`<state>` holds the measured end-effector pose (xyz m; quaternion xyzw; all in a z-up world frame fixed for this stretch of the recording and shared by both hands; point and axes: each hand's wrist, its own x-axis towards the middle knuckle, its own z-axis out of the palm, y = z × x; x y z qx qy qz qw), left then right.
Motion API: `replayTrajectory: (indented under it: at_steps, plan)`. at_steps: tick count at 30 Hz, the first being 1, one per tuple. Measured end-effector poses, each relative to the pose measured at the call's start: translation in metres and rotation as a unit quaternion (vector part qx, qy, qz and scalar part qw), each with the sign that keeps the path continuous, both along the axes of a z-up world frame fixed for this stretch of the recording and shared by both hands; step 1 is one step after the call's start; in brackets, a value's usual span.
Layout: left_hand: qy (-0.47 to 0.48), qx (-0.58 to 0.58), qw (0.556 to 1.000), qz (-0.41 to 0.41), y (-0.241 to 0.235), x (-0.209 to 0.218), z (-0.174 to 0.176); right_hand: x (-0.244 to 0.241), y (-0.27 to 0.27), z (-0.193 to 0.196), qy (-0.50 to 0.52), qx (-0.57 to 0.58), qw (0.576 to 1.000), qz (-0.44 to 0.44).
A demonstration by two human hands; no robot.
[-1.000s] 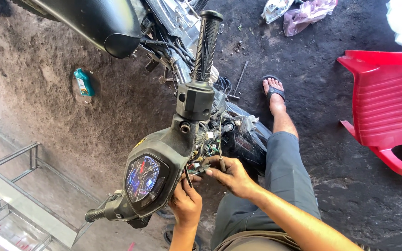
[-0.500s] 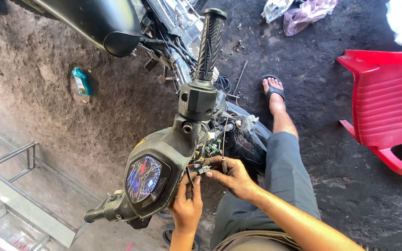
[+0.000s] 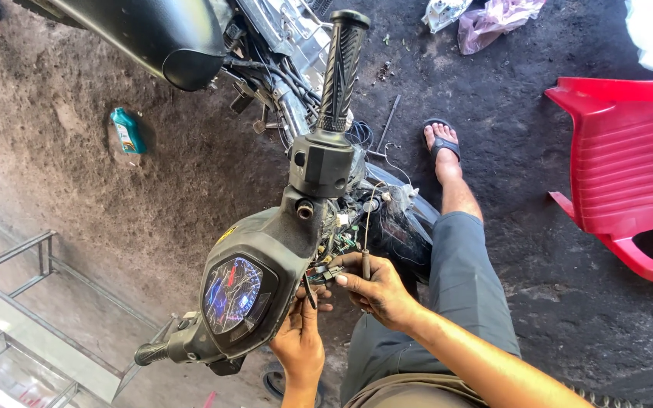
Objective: The person works on the wiring of a motorcycle's handlebar area. They use a screwdriver to manipulate the wires and components behind the instrument cluster. The camera shakes significantly throughout the process.
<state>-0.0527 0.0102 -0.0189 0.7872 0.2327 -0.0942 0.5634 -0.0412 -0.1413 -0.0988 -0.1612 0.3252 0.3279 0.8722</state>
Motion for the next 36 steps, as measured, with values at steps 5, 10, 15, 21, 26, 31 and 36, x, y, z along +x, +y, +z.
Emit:
replayTrajectory:
  at_steps: [5,10,15,21,26,31,36]
  plan:
    - [-0.018,-0.003,1.0,0.0,-0.008,0.007,0.006,0.001,-0.002,-0.002,0.006,0.028,1.0,-0.003]
    - [-0.007,0.039,0.999,-0.03,-0.013,0.011,0.013,0.0,-0.002,-0.01,0.009,0.061,0.998,0.014]
    - [-0.062,0.336,0.919,-0.196,-0.017,0.023,0.024,0.0,-0.001,-0.016,0.001,0.089,0.996,0.02]
    - [-0.084,0.45,0.846,-0.271,-0.023,0.034,0.03,-0.001,0.001,-0.022,-0.001,0.125,0.992,0.002]
    - [-0.078,0.455,0.839,-0.287,-0.024,0.04,0.033,-0.002,0.002,-0.025,-0.008,0.111,0.994,-0.001]
    - [-0.078,0.472,0.826,-0.298,-0.025,0.041,0.031,-0.004,0.003,-0.026,-0.034,0.08,0.996,0.01]
    - [-0.06,0.468,0.831,-0.294,-0.033,0.047,0.033,-0.003,0.002,-0.025,-0.041,0.063,0.997,0.022]
